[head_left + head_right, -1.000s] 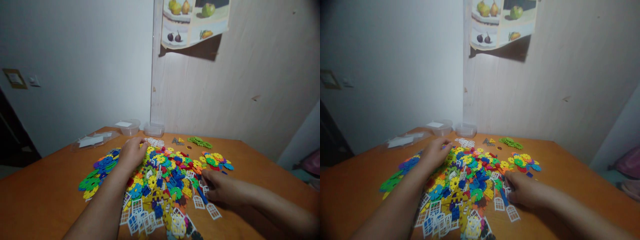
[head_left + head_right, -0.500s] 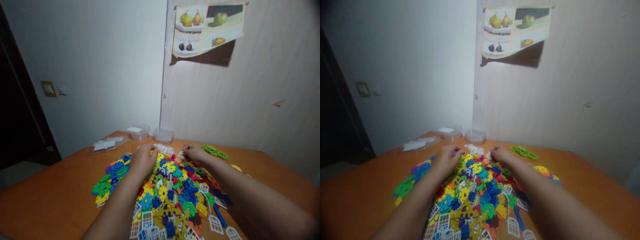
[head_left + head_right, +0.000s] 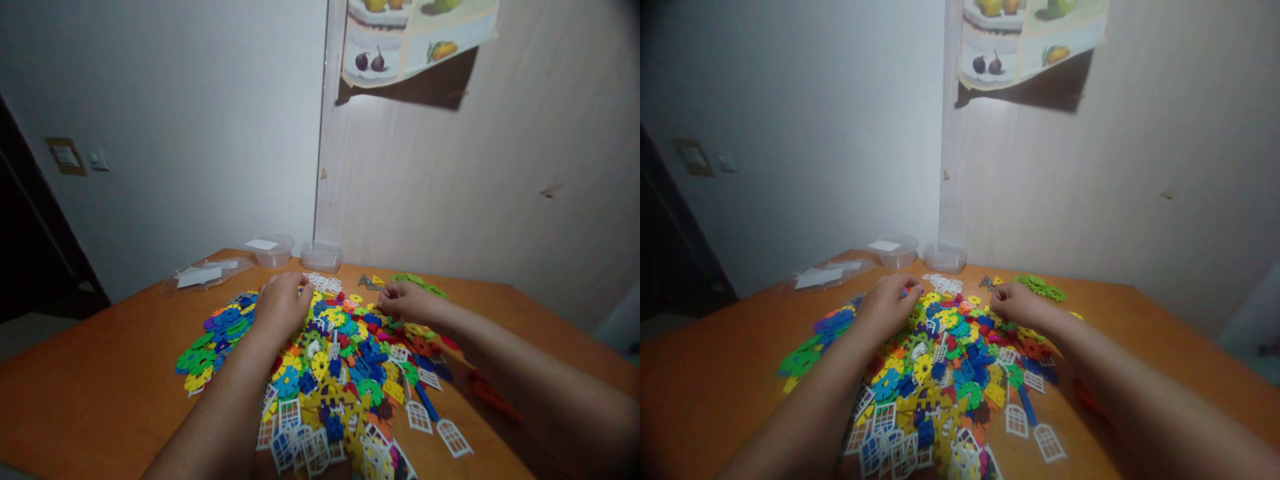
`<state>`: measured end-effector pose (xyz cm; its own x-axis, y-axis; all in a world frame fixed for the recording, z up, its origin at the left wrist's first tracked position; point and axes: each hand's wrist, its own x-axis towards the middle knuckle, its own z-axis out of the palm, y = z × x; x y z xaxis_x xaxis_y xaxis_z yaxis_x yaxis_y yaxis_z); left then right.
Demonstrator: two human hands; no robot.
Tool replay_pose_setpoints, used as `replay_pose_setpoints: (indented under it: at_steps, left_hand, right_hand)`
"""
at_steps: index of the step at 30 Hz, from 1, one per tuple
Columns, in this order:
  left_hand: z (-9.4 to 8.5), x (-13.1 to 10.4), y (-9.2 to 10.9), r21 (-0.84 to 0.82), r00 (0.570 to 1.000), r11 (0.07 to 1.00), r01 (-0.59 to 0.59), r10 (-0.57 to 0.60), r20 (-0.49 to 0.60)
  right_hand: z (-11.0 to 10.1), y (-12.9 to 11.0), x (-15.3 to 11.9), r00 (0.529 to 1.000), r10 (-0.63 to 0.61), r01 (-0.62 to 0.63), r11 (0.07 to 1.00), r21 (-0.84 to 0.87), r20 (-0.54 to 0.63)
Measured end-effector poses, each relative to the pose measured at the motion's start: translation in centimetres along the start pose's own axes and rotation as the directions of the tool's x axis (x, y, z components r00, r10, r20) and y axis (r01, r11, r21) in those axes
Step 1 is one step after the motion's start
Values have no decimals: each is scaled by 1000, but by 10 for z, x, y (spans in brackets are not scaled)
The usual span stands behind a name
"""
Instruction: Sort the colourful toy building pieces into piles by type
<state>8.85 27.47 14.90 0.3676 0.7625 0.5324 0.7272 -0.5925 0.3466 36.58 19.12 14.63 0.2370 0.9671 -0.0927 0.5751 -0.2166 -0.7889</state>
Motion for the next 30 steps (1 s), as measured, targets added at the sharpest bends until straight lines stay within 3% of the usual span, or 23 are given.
replay_pose_setpoints:
  at_steps: [3,5,8,12,17,20,23,26,30]
  left_hand:
    - [0,2,0,0,1000,1000,11,-11,15]
    - [0,2,0,5,1000,1000,14,-14,25]
    - [-1,2,1,17,1000,1000,-2,2,30]
    - [0,3,0,28,999,999,-17,16,28]
    - [1,3,-3,30,1000,999,-10,10,17]
    - [0,3,-5,19,1000,1000,5,-5,-3]
    - [0,2,-5,13,1000,1000,20,-20,-8]
    - [0,1,-5,10,1000,1000,22,-22,-2]
    - [1,0,-6,19,1000,1000,12,-12,-23]
  right_hand:
    - [-14,18,-41,993,-57,83,961,-262,106]
    - [-18,29,-64,983,-27,107,890,-444,183]
    - [-17,42,-89,981,29,93,794,-601,191]
    - [-10,52,-103,982,-24,143,745,-652,188]
    - [-13,44,-105,985,-61,156,719,-677,162]
    - [-20,33,-92,991,-100,134,747,-651,90]
    - [-19,23,-61,983,-183,169,875,-454,13]
    - [-1,9,-15,998,-51,49,998,-39,-40]
    - [34,-20,42,999,23,-18,985,172,-29]
